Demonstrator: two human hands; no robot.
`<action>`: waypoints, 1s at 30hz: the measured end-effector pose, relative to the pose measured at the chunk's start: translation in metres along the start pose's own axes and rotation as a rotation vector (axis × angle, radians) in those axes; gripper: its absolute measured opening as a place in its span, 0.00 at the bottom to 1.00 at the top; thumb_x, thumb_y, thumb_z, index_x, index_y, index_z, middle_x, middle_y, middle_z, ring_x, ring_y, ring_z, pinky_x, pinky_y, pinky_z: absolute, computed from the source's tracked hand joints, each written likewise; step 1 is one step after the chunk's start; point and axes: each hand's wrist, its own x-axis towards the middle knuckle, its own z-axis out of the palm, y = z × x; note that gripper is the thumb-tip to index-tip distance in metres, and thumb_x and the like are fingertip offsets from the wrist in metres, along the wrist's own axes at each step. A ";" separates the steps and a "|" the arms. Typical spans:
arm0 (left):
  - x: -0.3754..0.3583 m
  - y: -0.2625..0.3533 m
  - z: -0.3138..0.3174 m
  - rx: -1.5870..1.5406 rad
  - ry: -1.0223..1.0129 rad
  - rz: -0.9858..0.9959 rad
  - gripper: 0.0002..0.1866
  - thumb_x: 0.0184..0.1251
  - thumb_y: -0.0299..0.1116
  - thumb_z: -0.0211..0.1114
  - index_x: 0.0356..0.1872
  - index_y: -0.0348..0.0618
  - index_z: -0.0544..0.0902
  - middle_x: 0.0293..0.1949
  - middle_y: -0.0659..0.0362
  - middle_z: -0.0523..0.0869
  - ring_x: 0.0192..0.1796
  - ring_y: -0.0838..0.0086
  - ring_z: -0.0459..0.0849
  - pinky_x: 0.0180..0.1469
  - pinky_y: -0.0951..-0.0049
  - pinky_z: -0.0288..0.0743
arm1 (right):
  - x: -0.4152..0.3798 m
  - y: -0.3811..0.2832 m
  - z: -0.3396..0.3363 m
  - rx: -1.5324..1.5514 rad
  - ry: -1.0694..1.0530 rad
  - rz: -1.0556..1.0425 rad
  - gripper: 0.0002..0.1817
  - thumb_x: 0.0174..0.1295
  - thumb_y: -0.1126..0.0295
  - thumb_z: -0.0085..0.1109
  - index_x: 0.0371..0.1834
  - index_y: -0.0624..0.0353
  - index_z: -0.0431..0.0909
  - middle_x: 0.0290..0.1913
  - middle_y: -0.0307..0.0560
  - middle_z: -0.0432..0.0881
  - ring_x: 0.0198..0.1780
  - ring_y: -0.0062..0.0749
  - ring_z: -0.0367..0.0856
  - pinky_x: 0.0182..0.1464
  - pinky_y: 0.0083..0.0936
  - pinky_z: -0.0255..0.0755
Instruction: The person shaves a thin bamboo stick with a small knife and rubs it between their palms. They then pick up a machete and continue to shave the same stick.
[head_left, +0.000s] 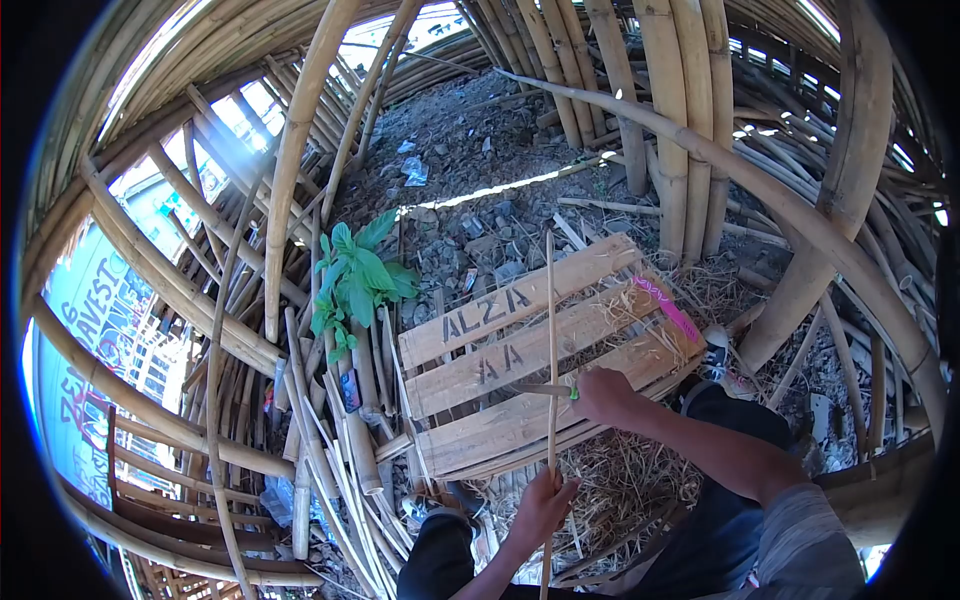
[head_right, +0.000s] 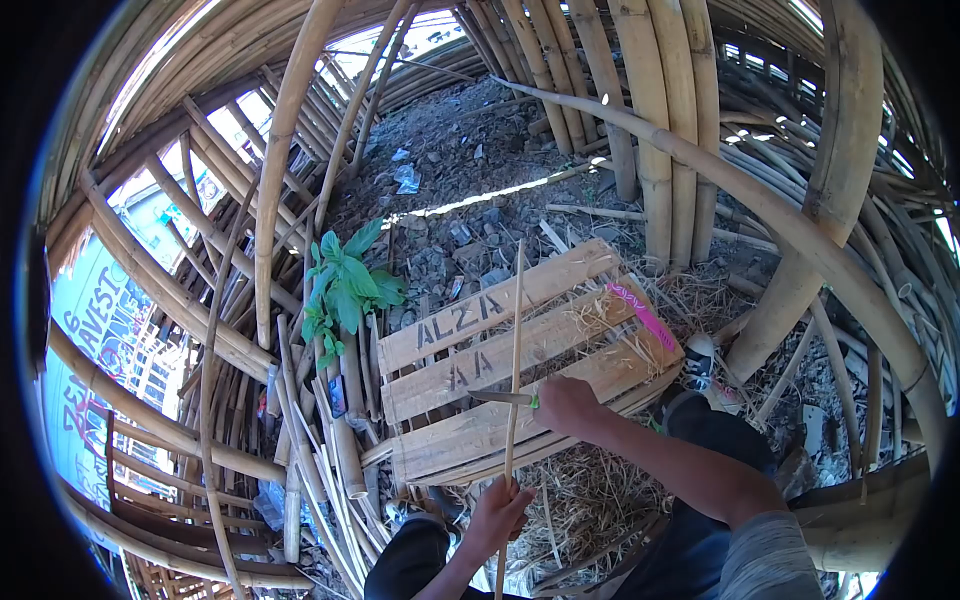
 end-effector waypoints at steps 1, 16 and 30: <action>0.001 -0.002 0.000 0.006 -0.012 0.008 0.15 0.65 0.33 0.58 0.27 0.46 0.59 0.14 0.69 0.60 0.11 0.87 0.58 0.11 0.81 0.48 | 0.001 0.002 -0.002 -0.008 0.007 0.008 0.15 0.49 0.62 0.56 0.27 0.65 0.79 0.25 0.59 0.80 0.32 0.50 0.82 0.37 0.41 0.75; 0.003 -0.003 -0.004 -0.044 0.001 -0.039 0.15 0.65 0.33 0.58 0.27 0.46 0.59 0.14 0.70 0.60 0.11 0.87 0.58 0.11 0.81 0.48 | -0.022 -0.024 0.007 0.002 -0.188 -0.180 0.14 0.43 0.64 0.57 0.24 0.66 0.80 0.24 0.61 0.80 0.31 0.52 0.82 0.36 0.41 0.76; 0.003 -0.002 -0.003 -0.089 -0.017 -0.083 0.15 0.66 0.33 0.57 0.27 0.46 0.59 0.16 0.69 0.60 0.12 0.86 0.58 0.12 0.81 0.49 | -0.019 -0.017 0.030 0.030 -0.189 -0.145 0.14 0.44 0.65 0.56 0.27 0.67 0.80 0.26 0.61 0.80 0.32 0.52 0.82 0.37 0.41 0.76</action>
